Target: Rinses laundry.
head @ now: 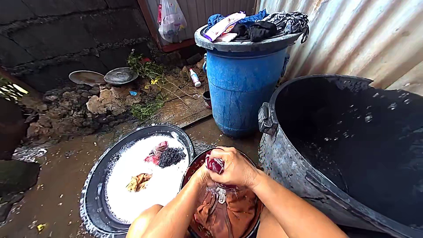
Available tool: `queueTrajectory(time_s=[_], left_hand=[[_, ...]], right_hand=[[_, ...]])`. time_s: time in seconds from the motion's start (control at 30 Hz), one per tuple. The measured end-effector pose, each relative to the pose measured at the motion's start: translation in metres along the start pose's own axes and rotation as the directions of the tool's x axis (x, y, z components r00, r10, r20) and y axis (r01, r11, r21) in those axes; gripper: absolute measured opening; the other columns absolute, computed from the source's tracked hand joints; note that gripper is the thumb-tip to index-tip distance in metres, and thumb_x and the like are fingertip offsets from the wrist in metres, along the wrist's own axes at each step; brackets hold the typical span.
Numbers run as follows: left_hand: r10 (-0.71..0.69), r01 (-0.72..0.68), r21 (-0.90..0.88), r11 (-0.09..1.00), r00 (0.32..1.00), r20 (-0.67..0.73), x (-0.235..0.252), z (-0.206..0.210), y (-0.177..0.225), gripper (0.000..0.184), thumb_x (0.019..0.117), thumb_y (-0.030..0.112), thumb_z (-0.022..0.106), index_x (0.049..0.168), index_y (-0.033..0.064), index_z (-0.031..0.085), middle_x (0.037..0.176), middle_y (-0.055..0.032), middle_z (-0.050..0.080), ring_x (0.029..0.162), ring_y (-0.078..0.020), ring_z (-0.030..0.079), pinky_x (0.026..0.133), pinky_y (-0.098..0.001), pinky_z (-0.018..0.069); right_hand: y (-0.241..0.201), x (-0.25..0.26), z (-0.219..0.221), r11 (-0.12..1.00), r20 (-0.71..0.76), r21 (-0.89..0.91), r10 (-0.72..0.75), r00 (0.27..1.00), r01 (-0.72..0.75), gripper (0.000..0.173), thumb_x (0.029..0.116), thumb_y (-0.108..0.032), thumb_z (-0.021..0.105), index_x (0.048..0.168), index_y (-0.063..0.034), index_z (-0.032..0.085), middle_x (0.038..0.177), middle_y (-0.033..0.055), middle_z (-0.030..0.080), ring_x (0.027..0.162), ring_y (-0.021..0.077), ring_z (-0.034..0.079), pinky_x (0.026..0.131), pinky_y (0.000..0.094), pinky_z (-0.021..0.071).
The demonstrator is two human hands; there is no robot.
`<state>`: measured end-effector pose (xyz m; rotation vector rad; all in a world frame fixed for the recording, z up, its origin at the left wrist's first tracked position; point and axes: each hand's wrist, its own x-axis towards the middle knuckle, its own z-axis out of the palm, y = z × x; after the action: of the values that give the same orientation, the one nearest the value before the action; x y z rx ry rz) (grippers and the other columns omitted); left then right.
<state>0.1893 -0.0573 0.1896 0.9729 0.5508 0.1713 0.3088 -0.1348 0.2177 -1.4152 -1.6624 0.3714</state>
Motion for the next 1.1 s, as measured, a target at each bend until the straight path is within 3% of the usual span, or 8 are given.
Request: queueTrajectory(time_s=[0.13, 0.27, 0.4, 0.5, 0.63, 0.8, 0.9, 1.1], left_hand=[[-0.126, 0.15, 0.208, 0.967, 0.984, -0.122, 0.012, -0.015, 0.012, 0.029, 0.1061, 0.006, 0.03, 0.097, 0.0157, 0.056, 0.076, 0.006, 0.066, 0.069, -0.0051, 0.064, 0.067, -0.0256, 0.0546], [0.284, -0.048, 0.417, 0.908, 0.802, -0.525, 0.029, -0.052, 0.043, 0.038, 0.1119, 0.024, 0.035, 0.105, -0.0009, 0.062, 0.082, -0.0072, 0.066, 0.074, -0.0139, 0.065, 0.07, -0.0343, 0.0562], [0.672, 0.259, 0.868, 0.424, 0.552, -0.493, 0.008, -0.106, 0.076, 0.037, 0.1064, 0.025, 0.053, 0.12, -0.0055, 0.067, 0.115, -0.0323, 0.066, 0.114, -0.0452, 0.062, 0.097, -0.0637, 0.0438], [0.607, 0.489, 0.859, 0.152, 0.64, -0.471, 0.012, -0.109, 0.063, 0.058, 0.0955, 0.03, 0.067, 0.144, 0.0007, 0.054, 0.153, -0.0373, 0.038, 0.143, -0.0598, 0.031, 0.106, -0.0781, 0.0262], [0.156, 0.395, 0.912, 0.112, 0.899, -0.409, 0.053, -0.094, -0.022, 0.039, 0.1055, 0.02, 0.05, 0.14, 0.0026, 0.058, 0.137, -0.0256, 0.06, 0.13, -0.0435, 0.057, 0.107, -0.0627, 0.0436], [-0.262, 0.501, 0.865, -0.013, 0.833, -0.487, 0.063, -0.098, -0.112, 0.083, 0.1027, 0.031, 0.059, 0.163, 0.0019, 0.009, 0.156, -0.0278, 0.041, 0.136, -0.0431, 0.052, 0.111, -0.0573, 0.043], [-0.348, 0.434, 0.892, 0.124, 0.861, -0.37, 0.073, -0.103, -0.098, 0.044, 0.1033, 0.028, 0.06, 0.131, -0.0064, 0.06, 0.13, -0.0286, 0.062, 0.124, -0.0401, 0.06, 0.107, -0.0575, 0.0434], [0.027, 0.189, 0.607, 0.772, 0.944, -0.329, 0.059, -0.028, -0.032, 0.023, 0.1083, 0.018, 0.048, 0.104, 0.0017, 0.063, 0.087, -0.005, 0.061, 0.067, -0.0106, 0.054, 0.057, -0.0287, 0.0448]], right_hand=[[0.008, -0.009, 0.002, 0.987, 0.137, 0.053, 0.144, 0.98, -0.153, 0.035, 0.0855, -0.019, 0.072, 0.106, 0.0091, 0.068, 0.105, 0.025, 0.069, 0.1, 0.0338, 0.068, 0.087, 0.0476, 0.0529], [0.029, -0.01, -0.02, 0.872, 0.207, -0.048, 0.487, 0.849, -0.488, 0.068, 0.0989, -0.033, 0.065, 0.152, 0.0004, 0.04, 0.152, 0.0232, 0.045, 0.137, 0.0317, 0.05, 0.115, 0.0452, 0.0397], [0.034, -0.02, -0.045, 0.817, 0.207, -0.241, 0.571, 0.794, -0.524, 0.051, 0.1002, -0.025, 0.064, 0.144, 0.0001, 0.052, 0.15, 0.0224, 0.047, 0.131, 0.0347, 0.054, 0.11, 0.0482, 0.0439], [0.034, -0.026, -0.055, 0.804, 0.254, -0.259, 0.592, 0.765, -0.536, 0.044, 0.1021, -0.024, 0.061, 0.138, 0.0018, 0.056, 0.144, 0.0228, 0.052, 0.125, 0.034, 0.058, 0.107, 0.047, 0.0459], [0.032, -0.028, -0.055, 0.798, 0.301, -0.282, 0.6, 0.741, -0.532, 0.043, 0.1023, -0.024, 0.06, 0.137, 0.0013, 0.057, 0.138, 0.0232, 0.056, 0.125, 0.0358, 0.057, 0.108, 0.0504, 0.0444], [0.027, -0.032, -0.055, 0.795, 0.333, -0.281, 0.606, 0.722, -0.537, 0.043, 0.1033, -0.025, 0.059, 0.138, 0.0006, 0.056, 0.134, 0.0229, 0.058, 0.126, 0.0352, 0.057, 0.108, 0.05, 0.0437], [0.031, -0.037, -0.057, 0.781, 0.329, -0.294, 0.624, 0.709, -0.551, 0.043, 0.1034, -0.025, 0.059, 0.137, 0.001, 0.057, 0.133, 0.0234, 0.059, 0.125, 0.036, 0.057, 0.108, 0.0511, 0.0437], [0.039, -0.034, -0.059, 0.743, 0.37, -0.354, 0.669, 0.644, -0.568, 0.045, 0.101, -0.022, 0.063, 0.138, 0.0019, 0.056, 0.135, 0.0256, 0.058, 0.13, 0.0392, 0.054, 0.11, 0.0545, 0.0406]])
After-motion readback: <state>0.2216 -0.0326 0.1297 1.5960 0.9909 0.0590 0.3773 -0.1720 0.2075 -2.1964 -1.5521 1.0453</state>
